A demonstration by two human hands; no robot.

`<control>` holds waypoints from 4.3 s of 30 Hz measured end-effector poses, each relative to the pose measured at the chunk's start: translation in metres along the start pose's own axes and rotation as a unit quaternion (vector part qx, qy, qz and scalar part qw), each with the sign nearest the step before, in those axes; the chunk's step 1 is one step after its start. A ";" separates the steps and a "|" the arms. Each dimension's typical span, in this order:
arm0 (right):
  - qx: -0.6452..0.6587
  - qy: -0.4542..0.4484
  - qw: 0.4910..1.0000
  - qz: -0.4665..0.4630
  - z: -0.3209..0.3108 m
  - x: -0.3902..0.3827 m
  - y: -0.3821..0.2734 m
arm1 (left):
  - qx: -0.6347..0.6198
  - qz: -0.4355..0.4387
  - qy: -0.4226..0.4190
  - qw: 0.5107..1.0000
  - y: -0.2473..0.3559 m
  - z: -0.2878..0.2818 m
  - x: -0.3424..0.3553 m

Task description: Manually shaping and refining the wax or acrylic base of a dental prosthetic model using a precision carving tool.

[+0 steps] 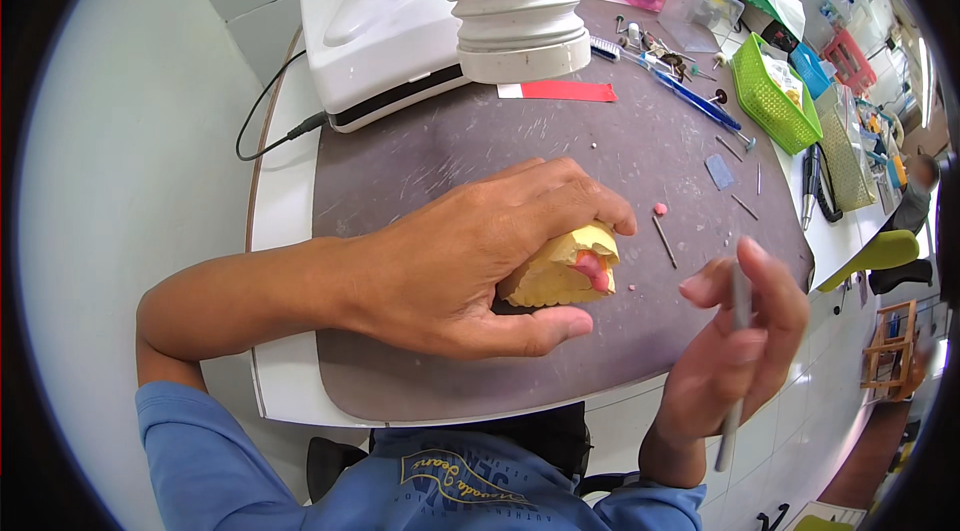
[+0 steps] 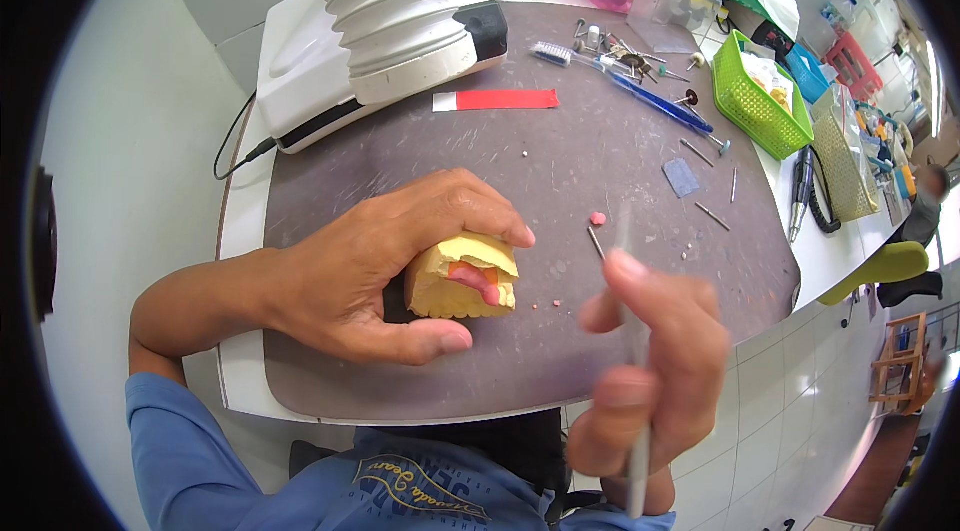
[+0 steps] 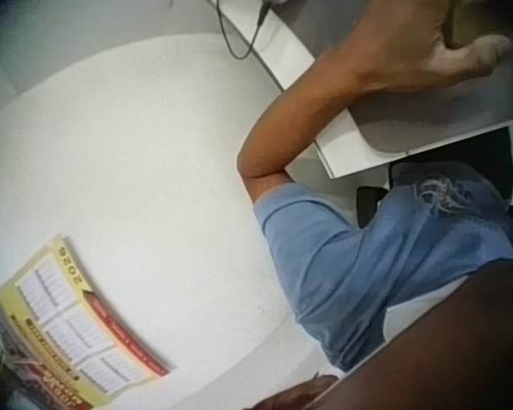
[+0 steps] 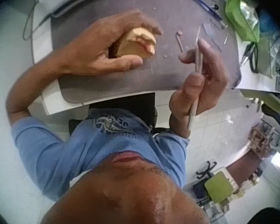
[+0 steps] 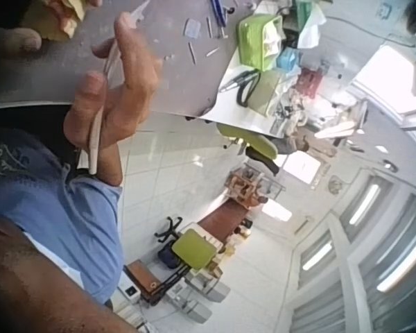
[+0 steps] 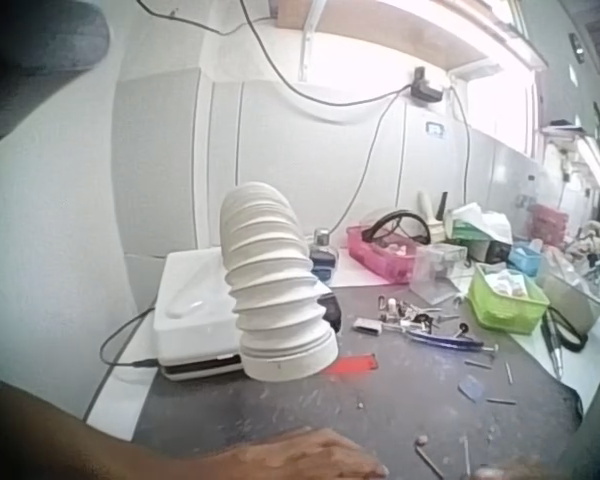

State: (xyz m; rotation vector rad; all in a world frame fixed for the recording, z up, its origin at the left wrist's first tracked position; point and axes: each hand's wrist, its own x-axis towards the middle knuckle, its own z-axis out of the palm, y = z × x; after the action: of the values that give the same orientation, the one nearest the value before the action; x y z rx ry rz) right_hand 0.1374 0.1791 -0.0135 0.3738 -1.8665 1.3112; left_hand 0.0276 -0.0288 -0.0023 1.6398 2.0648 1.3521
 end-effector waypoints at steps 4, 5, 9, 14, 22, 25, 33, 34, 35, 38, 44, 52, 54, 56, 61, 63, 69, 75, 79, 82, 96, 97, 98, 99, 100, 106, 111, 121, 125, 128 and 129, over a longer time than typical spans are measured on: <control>0.045 -0.029 0.998 -0.034 0.001 -0.008 0.004 | -0.018 -0.007 0.001 1.000 -0.003 0.001 -0.002; 0.014 -0.097 0.993 -0.070 -0.002 -0.008 0.005 | -0.024 -0.004 0.005 1.000 -0.003 0.000 -0.002; 0.029 -0.103 0.993 -0.052 -0.002 -0.007 0.002 | -0.039 0.000 0.010 0.999 -0.003 0.001 -0.001; 0.002 -0.110 0.992 -0.059 0.001 -0.007 0.001 | -0.053 -0.021 0.014 0.998 0.001 0.002 -0.001; 0.011 -0.123 0.992 -0.028 -0.001 -0.006 -0.003 | -0.057 -0.049 0.020 0.997 0.007 0.002 0.000; 0.012 -0.138 0.990 -0.035 -0.004 -0.003 -0.002 | -0.022 -0.035 0.028 0.999 0.007 0.004 0.001; 0.094 -0.171 0.981 0.014 -0.014 0.005 0.005 | -0.037 -0.021 0.008 0.999 0.005 0.000 0.000; 0.094 -0.171 0.981 0.014 -0.014 0.005 0.005 | -0.038 -0.021 0.008 0.999 0.005 0.000 0.000; 0.095 -0.174 0.980 0.015 -0.014 0.005 0.006 | -0.039 -0.017 0.011 0.999 0.004 0.001 0.000; 0.098 -0.185 0.978 0.021 -0.014 0.007 0.006 | -0.040 -0.012 0.014 0.999 0.004 0.001 0.001; 0.103 -0.210 0.972 0.028 -0.014 0.010 0.006 | -0.041 -0.009 0.020 0.999 0.003 0.002 0.000; 0.096 -0.220 0.970 0.031 -0.014 0.012 0.006 | -0.046 -0.005 0.032 0.998 0.001 0.004 -0.001; 0.093 -0.226 0.969 0.029 -0.015 0.013 0.006 | -0.041 0.007 0.034 0.999 0.000 0.004 -0.001; 0.093 -0.229 0.968 0.029 -0.015 0.014 0.006 | -0.043 0.009 0.034 0.998 0.000 0.004 0.000; 0.099 -0.237 0.966 0.035 -0.016 0.015 0.006 | -0.046 0.004 0.038 0.998 0.002 0.005 0.000; 0.104 -0.233 0.966 0.041 -0.016 0.015 0.007 | -0.050 0.009 0.039 0.998 0.000 0.005 0.000; 0.108 -0.221 0.968 0.050 -0.015 0.013 0.007 | -0.052 0.011 0.044 0.998 0.000 0.006 0.000; 0.115 -0.210 0.969 0.062 -0.016 0.010 0.006 | -0.055 0.014 0.048 0.997 0.000 0.007 0.000; 0.117 -0.201 0.970 0.068 -0.015 0.008 0.007 | -0.052 0.013 0.044 0.998 -0.001 0.006 0.000; 0.104 -0.206 0.972 0.048 -0.015 0.008 0.007 | -0.053 0.018 0.047 0.997 -0.002 0.005 0.000; 0.087 -0.172 0.981 0.001 -0.007 0.002 0.009 | -0.041 -0.011 0.012 0.999 -0.001 0.001 0.001; 0.086 -0.171 0.981 0.001 -0.007 0.002 0.008 | -0.041 -0.011 0.011 0.999 -0.001 0.001 0.001; 0.088 -0.175 0.981 0.004 -0.007 0.003 0.008 | -0.038 -0.012 0.009 0.999 -0.001 0.000 0.001; 0.090 -0.179 0.980 0.007 -0.007 0.003 0.007 | -0.034 -0.014 0.006 0.999 -0.001 0.000 0.001; 0.090 -0.178 0.980 0.007 -0.007 0.004 0.007 | -0.034 -0.015 0.006 0.999 -0.001 0.000 0.000; 0.077 -0.187 0.979 0.013 -0.008 0.004 0.004 | -0.037 -0.015 0.006 0.999 -0.001 -0.001 0.001; 0.073 -0.186 0.980 0.012 -0.007 0.004 0.004 | -0.037 -0.024 0.003 0.999 0.000 -0.001 0.001; 0.096 -0.166 0.981 0.022 -0.005 0.003 0.006 | -0.033 -0.023 -0.004 0.999 -0.001 -0.002 0.002; 0.097 -0.156 0.982 0.033 -0.005 0.002 0.006 | -0.030 -0.019 -0.005 0.999 -0.001 -0.002 0.002; 0.098 -0.156 0.982 0.037 -0.005 0.002 0.006 | -0.034 -0.016 -0.004 0.999 -0.003 -0.002 0.001; 0.098 -0.156 0.982 0.038 -0.005 0.002 0.006 | -0.037 -0.015 -0.003 0.999 -0.003 -0.002 0.001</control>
State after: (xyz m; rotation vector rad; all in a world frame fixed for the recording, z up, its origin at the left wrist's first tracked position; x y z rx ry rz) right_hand 0.1346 0.1865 -0.0155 0.6488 -2.0280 1.5660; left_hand 0.0239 -0.0283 -0.0032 1.5747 2.0026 1.3932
